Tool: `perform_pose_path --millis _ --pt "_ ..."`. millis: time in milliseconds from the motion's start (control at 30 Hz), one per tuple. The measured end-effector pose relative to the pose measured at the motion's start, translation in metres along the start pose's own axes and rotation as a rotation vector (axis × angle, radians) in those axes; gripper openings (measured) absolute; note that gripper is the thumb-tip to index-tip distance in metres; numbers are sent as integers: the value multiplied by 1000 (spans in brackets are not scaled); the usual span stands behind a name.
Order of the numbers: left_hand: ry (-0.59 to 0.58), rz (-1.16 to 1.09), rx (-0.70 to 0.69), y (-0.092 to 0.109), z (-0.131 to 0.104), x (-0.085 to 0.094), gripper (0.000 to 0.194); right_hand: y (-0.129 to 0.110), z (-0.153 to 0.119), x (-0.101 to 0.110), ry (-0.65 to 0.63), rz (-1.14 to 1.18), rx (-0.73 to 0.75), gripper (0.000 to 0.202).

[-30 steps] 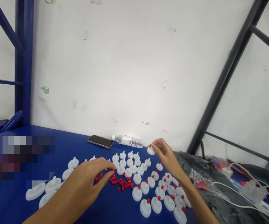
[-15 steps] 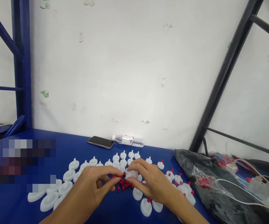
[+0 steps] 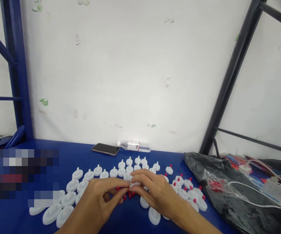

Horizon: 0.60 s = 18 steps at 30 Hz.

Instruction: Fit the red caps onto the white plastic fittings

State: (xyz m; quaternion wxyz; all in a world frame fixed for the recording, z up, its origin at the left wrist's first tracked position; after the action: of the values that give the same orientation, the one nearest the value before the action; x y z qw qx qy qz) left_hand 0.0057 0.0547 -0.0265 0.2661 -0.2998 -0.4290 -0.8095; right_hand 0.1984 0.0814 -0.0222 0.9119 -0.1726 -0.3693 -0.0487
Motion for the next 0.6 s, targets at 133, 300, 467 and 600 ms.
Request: perform_pose_path --millis 133,300,467,600 --pt "43 30 -43 0 -1 -2 25 0 -1 -1 1 37 -25 15" --pt "80 55 -78 0 -2 -5 22 4 -4 -3 20 61 -73 15" --pt "62 34 -68 -1 -1 -6 20 3 -5 -5 7 75 -74 18" --pt "16 -15 6 -4 0 -4 18 3 -5 -6 -10 73 -51 25"
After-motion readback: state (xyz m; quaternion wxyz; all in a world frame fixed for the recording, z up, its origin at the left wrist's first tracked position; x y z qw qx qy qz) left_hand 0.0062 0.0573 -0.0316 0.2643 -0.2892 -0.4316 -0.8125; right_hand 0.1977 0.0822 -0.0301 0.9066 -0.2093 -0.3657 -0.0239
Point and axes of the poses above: each hand's wrist, its own z-axis towards the middle knuckle, its own x-axis out of the back of the hand, y = z × x, the point moved 3 cm from there along z, towards the middle knuckle, and after that the axes turned 15 degrees about z, right-handed, at the moved point
